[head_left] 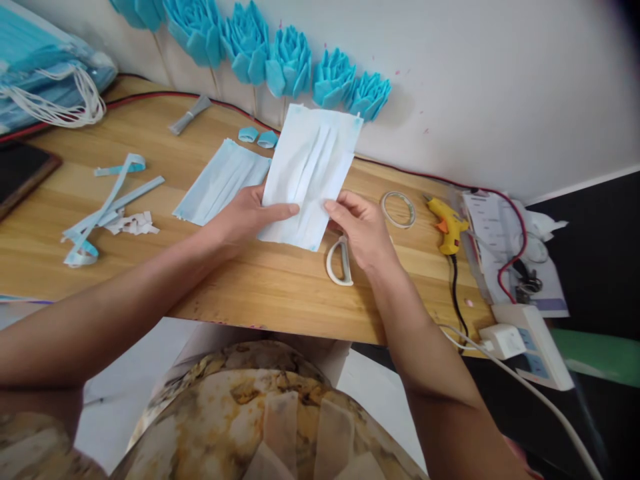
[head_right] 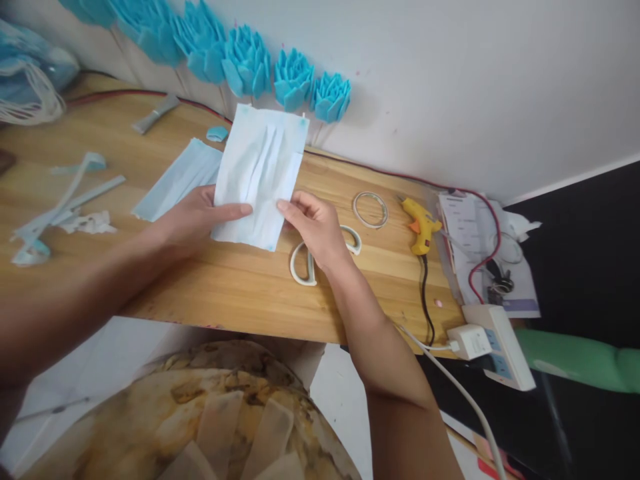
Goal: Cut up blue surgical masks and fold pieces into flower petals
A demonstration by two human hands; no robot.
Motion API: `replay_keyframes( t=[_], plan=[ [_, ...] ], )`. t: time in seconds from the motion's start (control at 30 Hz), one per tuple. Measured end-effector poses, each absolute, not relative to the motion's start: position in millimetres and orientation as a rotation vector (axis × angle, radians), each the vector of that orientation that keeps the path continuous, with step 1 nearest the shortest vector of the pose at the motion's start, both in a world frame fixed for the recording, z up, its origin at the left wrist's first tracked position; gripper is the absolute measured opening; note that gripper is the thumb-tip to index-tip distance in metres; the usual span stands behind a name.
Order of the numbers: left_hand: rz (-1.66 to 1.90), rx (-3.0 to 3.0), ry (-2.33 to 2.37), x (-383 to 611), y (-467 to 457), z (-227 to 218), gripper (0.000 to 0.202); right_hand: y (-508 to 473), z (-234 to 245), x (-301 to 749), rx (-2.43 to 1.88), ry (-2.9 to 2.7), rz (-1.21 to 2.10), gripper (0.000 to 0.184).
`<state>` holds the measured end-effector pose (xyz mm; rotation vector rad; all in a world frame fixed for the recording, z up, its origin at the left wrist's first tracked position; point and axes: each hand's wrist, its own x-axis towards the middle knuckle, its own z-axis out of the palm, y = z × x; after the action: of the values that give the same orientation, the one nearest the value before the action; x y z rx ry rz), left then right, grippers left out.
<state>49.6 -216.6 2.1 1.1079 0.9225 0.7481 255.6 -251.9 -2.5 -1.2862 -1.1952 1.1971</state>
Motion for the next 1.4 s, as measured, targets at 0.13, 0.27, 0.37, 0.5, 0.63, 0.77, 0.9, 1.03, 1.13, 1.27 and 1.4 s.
replay_keyframes(
  t=[0.13,0.27,0.37,0.5,0.63,0.77,0.9,1.03,1.13,1.27,1.4],
  plan=[
    [0.787,1.078,0.924,50.2,-216.9,2.4,0.051,-251.5,-6.2,254.4,-1.279,-1.213,1.159,0.033],
    [0.725,1.178,0.943,49.8,-216.5,2.3,0.047,-251.5,-7.5,254.4,-1.288,-1.248,1.133,0.031],
    [0.673,1.277,0.98,50.1,-216.8,3.4,0.044,-252.4,-6.7,253.9,-1.289,-1.254,1.122,0.031],
    [0.726,1.275,1.059,51.4,-217.0,3.8,0.046,-253.6,-4.5,252.7,-1.26,-1.272,1.161,0.032],
    [0.785,1.211,1.063,51.1,-215.2,-1.0,0.045,-254.0,-4.5,252.3,-1.268,-1.318,1.139,0.031],
    [0.83,1.142,1.005,49.1,-213.1,-5.8,0.045,-254.3,-7.5,253.2,-1.296,-1.316,0.986,0.027],
    [0.858,1.108,0.918,48.3,-213.4,-6.6,0.047,-254.9,-9.8,253.5,-1.327,-1.317,0.923,0.027],
    [0.855,1.101,0.904,48.7,-213.8,-7.6,0.051,-254.6,-9.4,253.6,-1.312,-1.292,0.922,0.025],
    [0.858,1.127,0.923,48.3,-213.0,-8.2,0.048,-254.1,-7.0,253.7,-1.275,-1.269,0.992,0.027],
    [0.813,1.181,0.998,48.9,-213.4,-3.9,0.047,-254.5,-5.5,252.5,-1.219,-1.303,1.155,0.033],
    [0.765,1.179,1.002,50.5,-214.8,-2.2,0.045,-255.2,-8.0,251.7,-1.274,-1.352,1.117,0.039]
  ],
)
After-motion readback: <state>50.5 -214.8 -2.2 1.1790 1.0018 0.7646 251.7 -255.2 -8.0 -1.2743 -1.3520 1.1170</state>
